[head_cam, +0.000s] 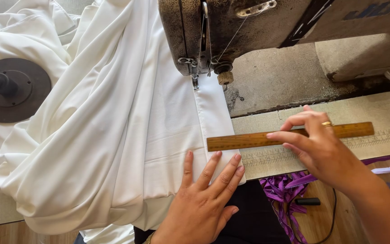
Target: Measuring and aligning the fold of a white fabric piece using a wooden ruler at a sewing station
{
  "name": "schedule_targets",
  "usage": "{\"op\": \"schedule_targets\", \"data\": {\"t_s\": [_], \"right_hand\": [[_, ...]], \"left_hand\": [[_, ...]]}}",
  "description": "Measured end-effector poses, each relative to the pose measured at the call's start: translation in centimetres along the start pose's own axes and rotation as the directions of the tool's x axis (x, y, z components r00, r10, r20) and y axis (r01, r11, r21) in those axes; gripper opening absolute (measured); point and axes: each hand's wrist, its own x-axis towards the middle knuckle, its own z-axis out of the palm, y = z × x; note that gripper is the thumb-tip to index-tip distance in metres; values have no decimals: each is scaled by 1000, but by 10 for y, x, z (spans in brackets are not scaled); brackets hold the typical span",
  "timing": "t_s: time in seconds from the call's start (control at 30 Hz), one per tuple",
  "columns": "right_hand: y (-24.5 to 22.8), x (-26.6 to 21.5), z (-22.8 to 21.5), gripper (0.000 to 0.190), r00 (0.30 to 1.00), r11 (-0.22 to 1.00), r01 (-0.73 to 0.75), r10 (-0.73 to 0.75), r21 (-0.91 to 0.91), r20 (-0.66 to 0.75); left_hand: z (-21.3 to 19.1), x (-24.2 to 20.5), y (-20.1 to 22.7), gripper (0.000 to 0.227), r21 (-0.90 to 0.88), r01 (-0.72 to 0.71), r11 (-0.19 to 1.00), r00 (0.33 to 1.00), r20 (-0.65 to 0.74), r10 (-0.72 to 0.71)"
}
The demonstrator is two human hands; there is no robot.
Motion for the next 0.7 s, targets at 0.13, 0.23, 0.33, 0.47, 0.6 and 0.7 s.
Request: {"op": "schedule_targets", "data": {"t_s": [0.13,0.23,0.33,0.47,0.6,0.7], "right_hand": [[-5,9,4,44,998,997,65,-64,41,-13],[-6,11,5,44,998,998,62,-61,17,-15],[-6,11,4,41,998,997,65,-65,35,-13],[-8,13,1,47,998,996,68,-68,59,-2],[-9,14,1,50,999,994,47,-47,98,-2],[-3,11,4,46,999,996,43,-43,84,-6]], "left_hand": [[1,-1,-1,84,-10,-16,1000,1000,-2,16],[2,-2,-2,88,-14,-21,1000,1000,-3,21],[3,-3,-2,88,4,-21,1000,1000,-13,21],[3,-3,-2,92,-27,-15,1000,1000,-2,15],[6,-9,-2,87,-120,51,991,994,-87,-62],[-1,-10,-8,80,-136,103,985,987,-111,-119]]}}
